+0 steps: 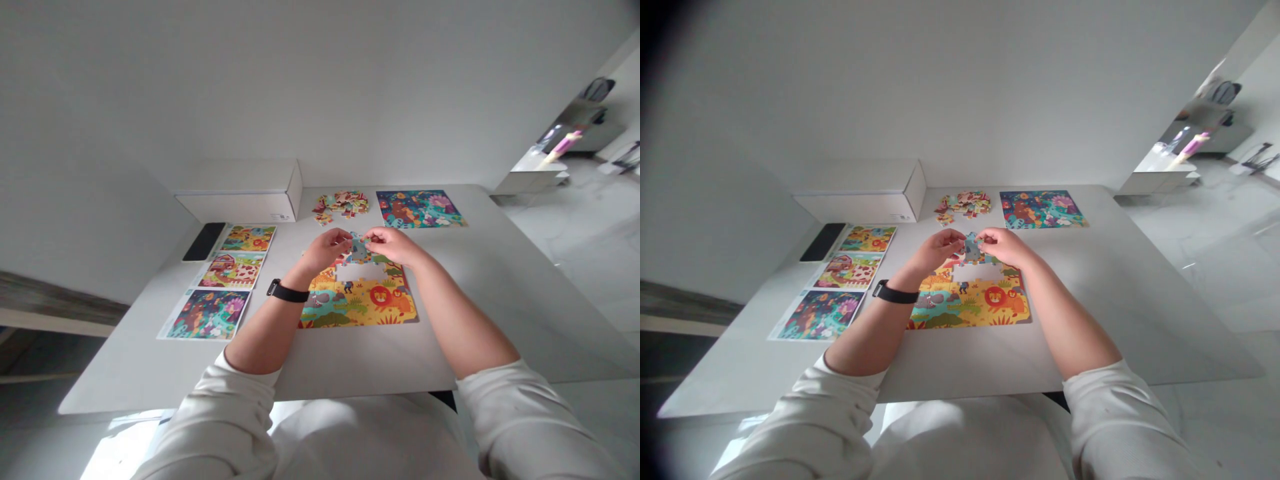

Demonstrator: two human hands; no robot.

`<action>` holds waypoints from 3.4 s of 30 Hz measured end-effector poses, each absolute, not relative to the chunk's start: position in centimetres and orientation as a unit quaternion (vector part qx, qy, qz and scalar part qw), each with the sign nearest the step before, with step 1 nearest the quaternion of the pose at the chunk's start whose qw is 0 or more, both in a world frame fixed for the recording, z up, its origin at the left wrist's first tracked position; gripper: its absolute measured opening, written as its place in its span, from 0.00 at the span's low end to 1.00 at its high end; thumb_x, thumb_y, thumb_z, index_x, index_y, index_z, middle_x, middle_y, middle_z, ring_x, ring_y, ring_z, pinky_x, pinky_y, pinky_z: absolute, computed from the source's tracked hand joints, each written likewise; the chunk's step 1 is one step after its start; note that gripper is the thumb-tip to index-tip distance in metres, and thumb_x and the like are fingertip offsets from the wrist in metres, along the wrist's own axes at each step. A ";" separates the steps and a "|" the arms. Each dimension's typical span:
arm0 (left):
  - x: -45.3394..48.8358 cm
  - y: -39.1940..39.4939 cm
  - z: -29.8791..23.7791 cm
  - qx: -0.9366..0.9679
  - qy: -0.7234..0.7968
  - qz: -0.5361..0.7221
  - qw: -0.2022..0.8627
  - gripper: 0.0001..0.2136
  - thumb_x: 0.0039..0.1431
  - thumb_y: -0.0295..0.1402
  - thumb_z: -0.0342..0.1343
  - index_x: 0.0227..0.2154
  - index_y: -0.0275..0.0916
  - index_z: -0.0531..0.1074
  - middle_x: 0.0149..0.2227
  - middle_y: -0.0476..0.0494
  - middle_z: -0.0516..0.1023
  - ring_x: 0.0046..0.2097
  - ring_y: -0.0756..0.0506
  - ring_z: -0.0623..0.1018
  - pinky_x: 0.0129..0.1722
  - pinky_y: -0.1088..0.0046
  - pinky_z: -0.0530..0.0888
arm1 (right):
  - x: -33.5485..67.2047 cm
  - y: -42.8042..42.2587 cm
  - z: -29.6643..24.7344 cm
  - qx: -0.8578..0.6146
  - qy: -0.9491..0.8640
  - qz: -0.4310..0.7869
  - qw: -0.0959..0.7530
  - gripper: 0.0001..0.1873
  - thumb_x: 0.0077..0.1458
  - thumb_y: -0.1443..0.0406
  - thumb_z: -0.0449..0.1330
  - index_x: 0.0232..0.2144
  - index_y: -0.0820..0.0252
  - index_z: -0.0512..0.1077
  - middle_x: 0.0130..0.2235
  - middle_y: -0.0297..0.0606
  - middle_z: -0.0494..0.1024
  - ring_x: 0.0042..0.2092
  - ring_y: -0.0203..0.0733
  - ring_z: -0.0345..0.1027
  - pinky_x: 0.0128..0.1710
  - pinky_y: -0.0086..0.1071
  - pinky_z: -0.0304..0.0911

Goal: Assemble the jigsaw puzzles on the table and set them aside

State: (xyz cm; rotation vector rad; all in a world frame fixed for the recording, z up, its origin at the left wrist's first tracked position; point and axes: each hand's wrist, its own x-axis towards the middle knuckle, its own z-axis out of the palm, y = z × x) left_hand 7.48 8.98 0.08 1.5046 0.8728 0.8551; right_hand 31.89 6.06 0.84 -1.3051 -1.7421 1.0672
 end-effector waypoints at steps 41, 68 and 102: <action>7.5 8.8 -0.7 0.722 0.372 0.250 0.528 0.13 0.55 0.34 0.67 0.43 0.38 0.79 0.33 0.46 0.84 0.34 0.49 0.81 0.34 0.75 0.74 | 33.3 5.8 2.6 -0.535 -0.691 0.439 0.207 0.13 0.57 0.59 0.70 0.42 0.58 0.78 0.37 0.36 0.82 0.38 0.41 0.75 0.41 0.33 0.67; 8.2 8.4 -0.7 0.679 0.402 0.262 0.556 0.11 0.57 0.36 0.71 0.37 0.39 0.75 0.32 0.46 0.82 0.30 0.50 0.78 0.30 0.75 0.74 | 33.3 5.9 3.0 -0.549 -0.622 0.462 0.314 0.10 0.57 0.64 0.72 0.35 0.56 0.73 0.32 0.32 0.77 0.34 0.37 0.72 0.38 0.30 0.69; 6.0 7.8 2.8 0.799 0.447 0.222 0.336 0.07 0.62 0.33 0.65 0.43 0.40 0.81 0.35 0.46 0.85 0.35 0.47 0.82 0.33 0.75 0.73 | 34.7 5.8 3.2 -0.618 -0.719 0.318 -0.008 0.09 0.55 0.69 0.70 0.40 0.56 0.84 0.40 0.37 0.88 0.40 0.44 0.79 0.40 0.30 0.67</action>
